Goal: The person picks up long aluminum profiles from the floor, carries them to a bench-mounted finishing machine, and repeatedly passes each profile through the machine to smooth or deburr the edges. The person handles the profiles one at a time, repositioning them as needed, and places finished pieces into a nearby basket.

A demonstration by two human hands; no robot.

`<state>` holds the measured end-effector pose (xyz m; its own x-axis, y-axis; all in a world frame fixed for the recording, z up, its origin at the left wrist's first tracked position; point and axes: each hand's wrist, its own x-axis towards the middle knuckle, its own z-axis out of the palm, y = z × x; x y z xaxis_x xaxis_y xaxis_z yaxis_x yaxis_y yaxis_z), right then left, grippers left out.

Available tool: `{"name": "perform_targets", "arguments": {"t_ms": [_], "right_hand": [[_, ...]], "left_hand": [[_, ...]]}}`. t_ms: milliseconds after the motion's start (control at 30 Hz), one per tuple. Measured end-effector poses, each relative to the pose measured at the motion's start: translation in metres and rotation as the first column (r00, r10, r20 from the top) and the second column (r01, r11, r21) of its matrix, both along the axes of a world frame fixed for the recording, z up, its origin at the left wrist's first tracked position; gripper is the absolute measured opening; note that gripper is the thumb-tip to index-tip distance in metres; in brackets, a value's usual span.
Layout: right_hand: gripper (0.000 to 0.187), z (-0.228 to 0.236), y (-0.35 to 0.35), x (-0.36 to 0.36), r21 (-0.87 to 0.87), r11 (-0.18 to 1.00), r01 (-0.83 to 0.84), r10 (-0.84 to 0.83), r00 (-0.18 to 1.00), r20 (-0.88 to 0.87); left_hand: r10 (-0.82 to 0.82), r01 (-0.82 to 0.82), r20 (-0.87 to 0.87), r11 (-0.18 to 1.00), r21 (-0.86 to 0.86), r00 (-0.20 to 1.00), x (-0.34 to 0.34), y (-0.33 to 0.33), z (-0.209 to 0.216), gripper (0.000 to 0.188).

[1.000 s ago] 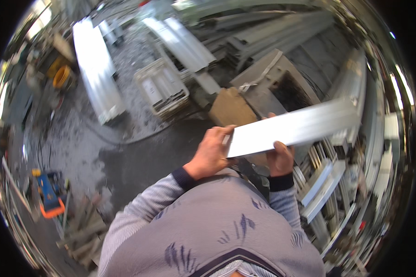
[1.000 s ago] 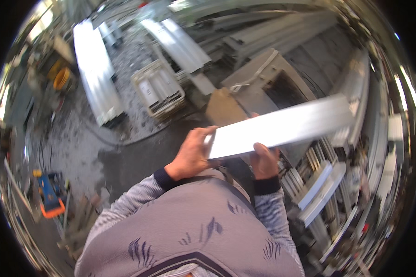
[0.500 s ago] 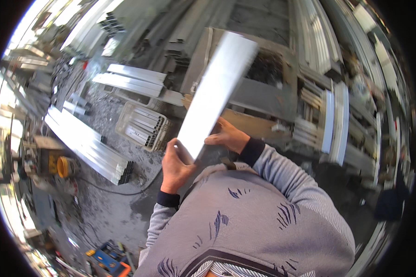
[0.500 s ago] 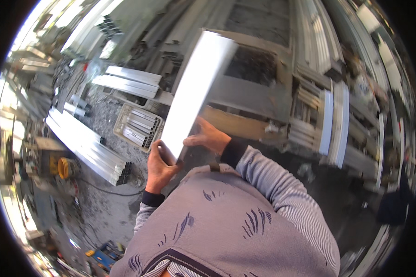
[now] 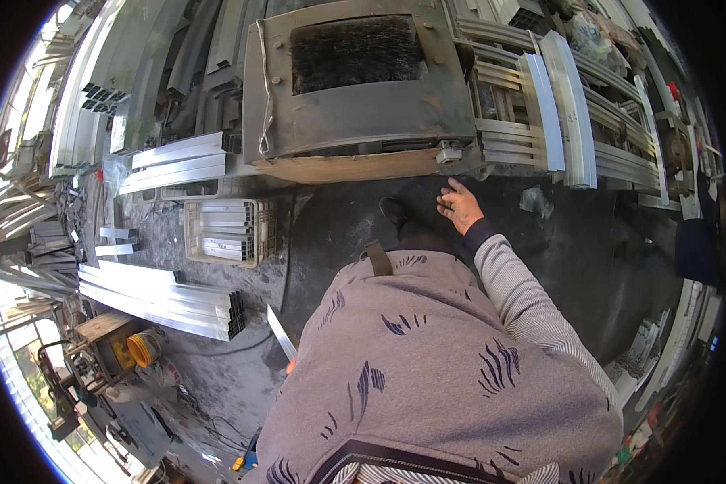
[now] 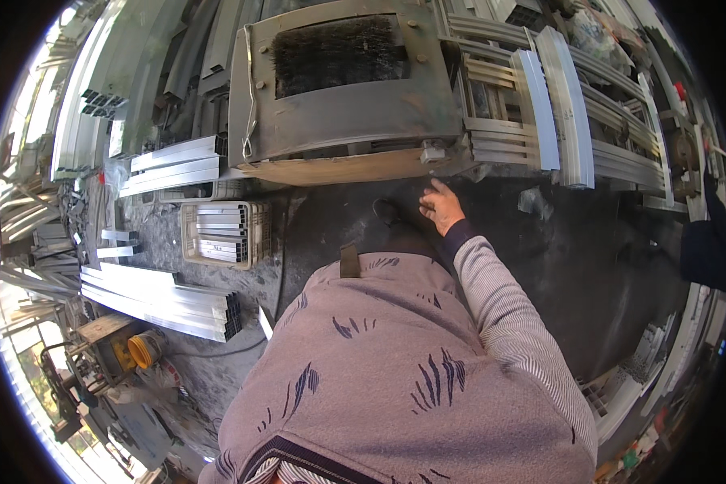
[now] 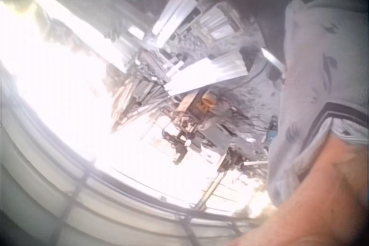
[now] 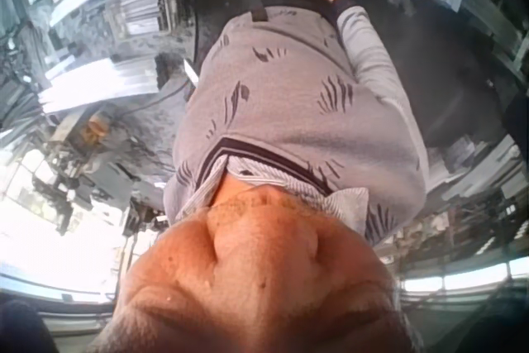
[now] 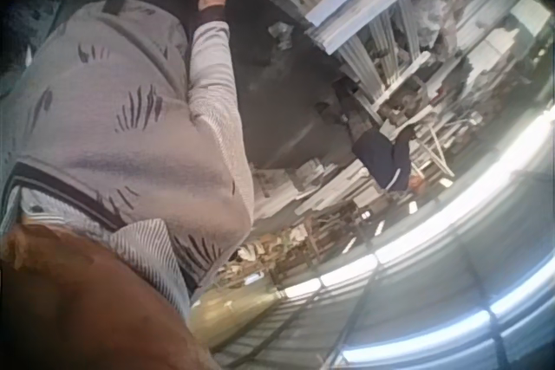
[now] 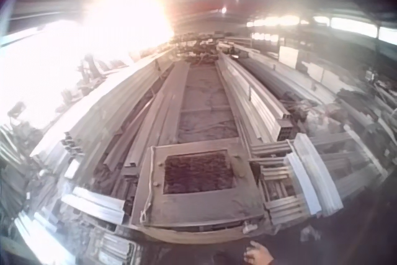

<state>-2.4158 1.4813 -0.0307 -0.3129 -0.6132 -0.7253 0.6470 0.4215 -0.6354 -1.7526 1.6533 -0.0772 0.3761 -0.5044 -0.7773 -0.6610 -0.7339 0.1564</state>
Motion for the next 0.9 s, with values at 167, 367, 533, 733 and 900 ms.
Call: {"name": "perform_targets", "arguments": {"t_ms": [167, 367, 533, 733, 900], "right_hand": [[0.072, -0.002, -0.029, 0.001, -0.071, 0.969, 0.237, -0.229, 0.968, 0.097], [0.02, -0.018, -0.052, 0.005, -0.057, 0.919, 0.39, -0.364, 0.897, 0.251], [0.024, -0.044, -0.045, -0.004, -0.093, 0.882, 0.462, -0.381, 0.816, 0.434], [0.009, -0.056, -0.045, -0.02, -0.205, 0.855, 0.477, -0.269, 0.745, 0.61], [0.01, -0.063, -0.041, -0.02, -0.262, 0.807, 0.529, -0.253, 0.711, 0.657]], "left_hand": [[-0.008, 0.005, 0.026, 0.995, 0.097, 1.0, -0.008, 0.024, 0.004, 0.081], [0.005, -0.006, 0.023, 0.997, 0.072, 1.0, -0.026, 0.02, 0.0, 0.086], [0.01, -0.01, 0.025, 1.0, -0.011, 1.0, -0.045, -0.001, -0.003, 0.09], [0.068, -0.062, 0.093, 0.996, -0.061, 0.993, -0.116, -0.051, 0.076, 0.093], [0.083, -0.089, 0.126, 0.995, 0.042, 0.988, -0.126, -0.039, 0.096, 0.097]]}}
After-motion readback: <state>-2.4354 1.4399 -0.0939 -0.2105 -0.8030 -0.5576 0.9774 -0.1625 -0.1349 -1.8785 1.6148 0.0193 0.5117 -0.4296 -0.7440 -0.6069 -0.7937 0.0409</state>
